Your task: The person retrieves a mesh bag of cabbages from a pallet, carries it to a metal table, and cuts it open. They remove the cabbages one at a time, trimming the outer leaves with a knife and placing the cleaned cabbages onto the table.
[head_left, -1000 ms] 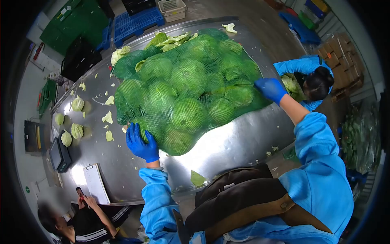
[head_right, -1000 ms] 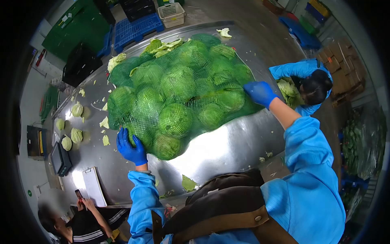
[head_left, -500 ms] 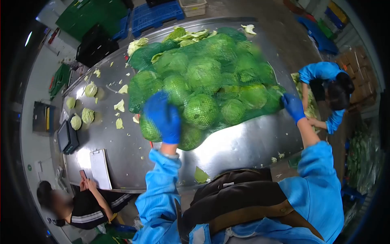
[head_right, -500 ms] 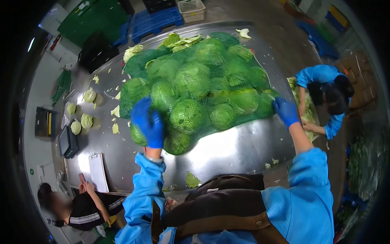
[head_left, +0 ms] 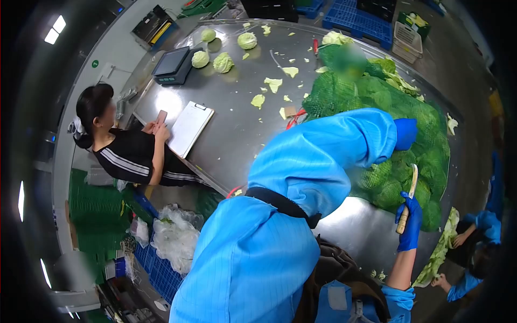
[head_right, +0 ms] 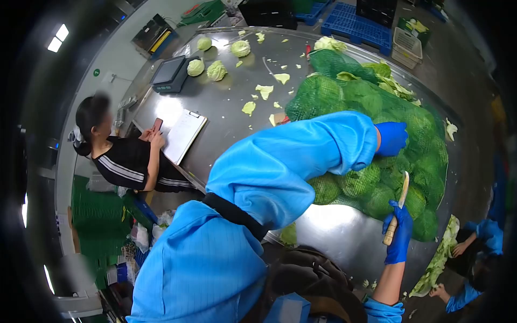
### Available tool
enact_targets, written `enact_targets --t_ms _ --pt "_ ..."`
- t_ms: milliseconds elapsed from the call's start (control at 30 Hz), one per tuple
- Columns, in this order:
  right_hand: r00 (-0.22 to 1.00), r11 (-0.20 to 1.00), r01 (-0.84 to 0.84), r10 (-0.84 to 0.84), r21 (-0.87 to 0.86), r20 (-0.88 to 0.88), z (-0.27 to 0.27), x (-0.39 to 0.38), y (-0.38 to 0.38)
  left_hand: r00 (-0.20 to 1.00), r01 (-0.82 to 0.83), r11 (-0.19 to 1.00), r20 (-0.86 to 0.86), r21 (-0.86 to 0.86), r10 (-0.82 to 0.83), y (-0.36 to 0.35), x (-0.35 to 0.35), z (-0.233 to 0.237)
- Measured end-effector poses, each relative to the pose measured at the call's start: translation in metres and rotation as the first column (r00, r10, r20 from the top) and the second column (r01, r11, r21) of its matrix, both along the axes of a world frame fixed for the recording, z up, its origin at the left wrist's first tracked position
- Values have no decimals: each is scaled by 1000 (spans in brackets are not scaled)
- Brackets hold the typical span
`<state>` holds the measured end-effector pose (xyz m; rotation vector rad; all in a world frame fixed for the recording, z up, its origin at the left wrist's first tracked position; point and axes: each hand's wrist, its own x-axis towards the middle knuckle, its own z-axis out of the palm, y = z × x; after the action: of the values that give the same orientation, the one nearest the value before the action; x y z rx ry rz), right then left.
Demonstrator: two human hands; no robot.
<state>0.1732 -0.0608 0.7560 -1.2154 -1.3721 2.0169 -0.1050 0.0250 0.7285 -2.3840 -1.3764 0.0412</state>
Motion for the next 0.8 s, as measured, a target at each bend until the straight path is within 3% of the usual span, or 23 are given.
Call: enact_targets --t_ms 33,133,233,267,367,467,567,733,800 --pt "1000 1000 7 -7 -2 -8 -3 -6 2 994 -64 998 92 13 62 -1 -1 -6" --pt "998 995 53 -51 -79 21 -6 -22 2 967 -29 999 253 -43 39 -17 1 -7" --pt "995 983 95 -89 -158 47 -17 -21 1 924 255 967 290 13 -248 -46 6 23" --pt "994 980 99 -92 -175 51 -19 -20 1 931 272 961 268 -51 -249 -40 8 14" --pt "993 974 109 -96 -200 73 -20 -18 -1 959 -19 980 275 -197 73 -25 17 -12" --pt "993 978 104 -91 -180 76 -13 -17 -3 987 121 993 100 17 -122 -2 11 -18" --pt "994 977 107 -106 -185 16 -9 -21 -1 978 191 966 54 177 -203 9 3 -1" --pt "989 979 136 -142 -149 -29 3 -57 -1 967 245 958 40 152 -253 -17 0 73" --pt "991 981 129 -132 -143 -16 16 -71 -9 961 247 953 80 177 -264 -21 -2 77"
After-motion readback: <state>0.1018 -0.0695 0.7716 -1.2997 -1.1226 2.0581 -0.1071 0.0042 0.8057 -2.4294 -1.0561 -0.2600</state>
